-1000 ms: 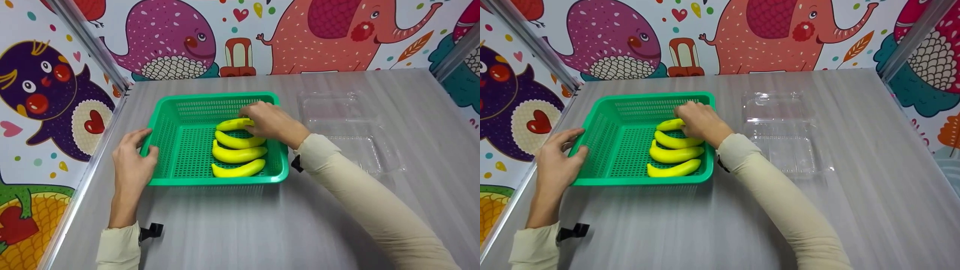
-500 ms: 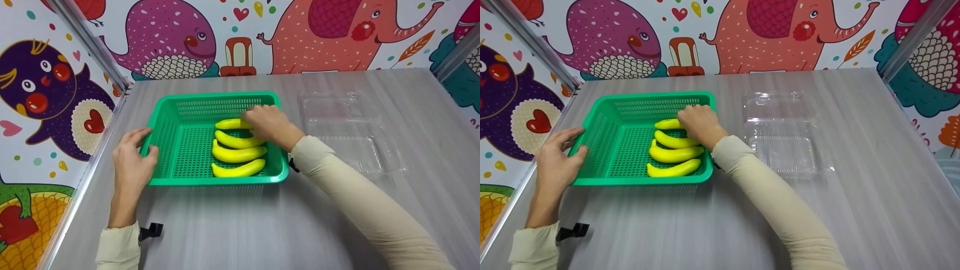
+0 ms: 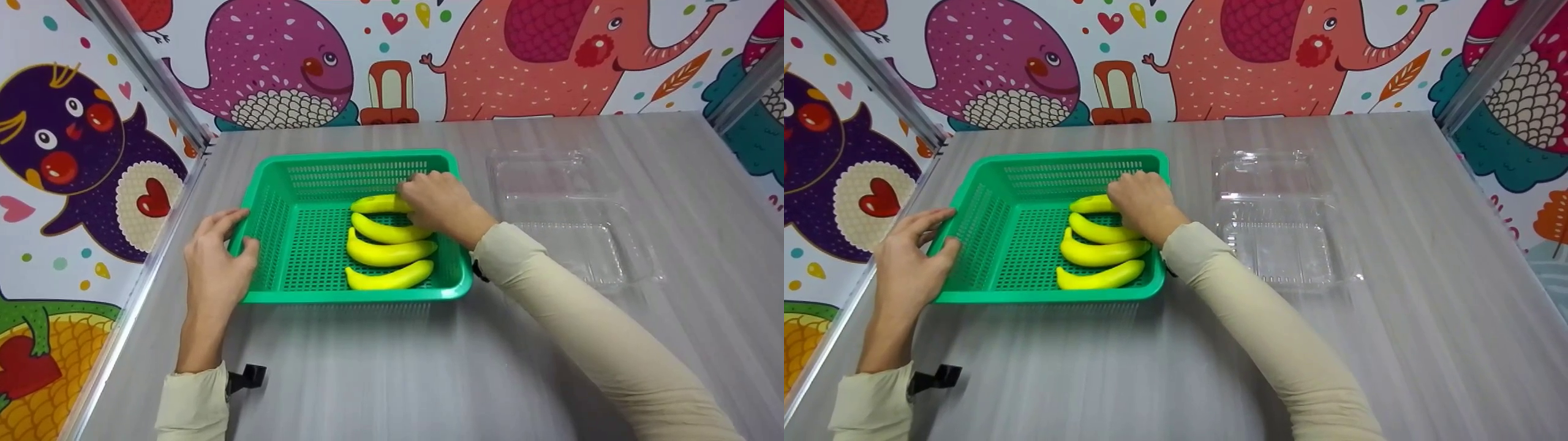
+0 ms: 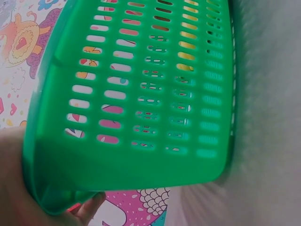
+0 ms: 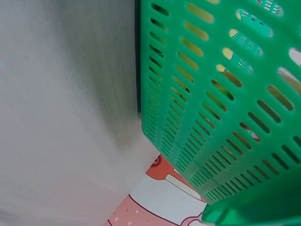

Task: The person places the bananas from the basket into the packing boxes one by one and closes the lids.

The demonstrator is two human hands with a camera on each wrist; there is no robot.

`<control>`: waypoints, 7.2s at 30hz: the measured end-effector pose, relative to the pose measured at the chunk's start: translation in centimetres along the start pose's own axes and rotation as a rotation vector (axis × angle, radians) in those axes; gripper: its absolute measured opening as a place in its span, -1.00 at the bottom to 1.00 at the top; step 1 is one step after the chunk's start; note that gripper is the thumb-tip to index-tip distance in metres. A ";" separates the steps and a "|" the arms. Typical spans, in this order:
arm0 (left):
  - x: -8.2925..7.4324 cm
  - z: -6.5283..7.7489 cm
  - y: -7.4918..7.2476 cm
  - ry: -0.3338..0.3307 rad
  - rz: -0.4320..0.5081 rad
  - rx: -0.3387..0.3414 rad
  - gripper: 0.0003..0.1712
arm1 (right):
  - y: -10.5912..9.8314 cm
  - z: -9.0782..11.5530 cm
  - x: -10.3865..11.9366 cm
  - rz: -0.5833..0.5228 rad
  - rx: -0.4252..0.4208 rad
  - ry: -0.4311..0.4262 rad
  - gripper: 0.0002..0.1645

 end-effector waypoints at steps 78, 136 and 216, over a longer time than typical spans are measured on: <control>0.0 0.3 0.0 0.031 0.003 -0.043 -0.50 | -6.9 8.0 -5.8 -0.538 -0.290 -0.006 -0.51; 0.1 0.3 0.1 0.009 -0.001 -0.057 -0.50 | -4.0 21.1 -18.5 -0.519 -0.138 0.369 -0.45; 0.1 0.6 0.0 -0.005 -0.013 -0.074 -0.51 | -3.9 16.9 -8.4 -0.236 -0.383 0.094 -0.65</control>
Point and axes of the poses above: each hand's wrist, its own z-axis away from the middle knuckle, its own y-axis out of the palm, x = y × z, the point moved 3 cm from there along -z, towards the middle knuckle, and after that the axes turned 12 degrees about -z, right-handed, at the moved point
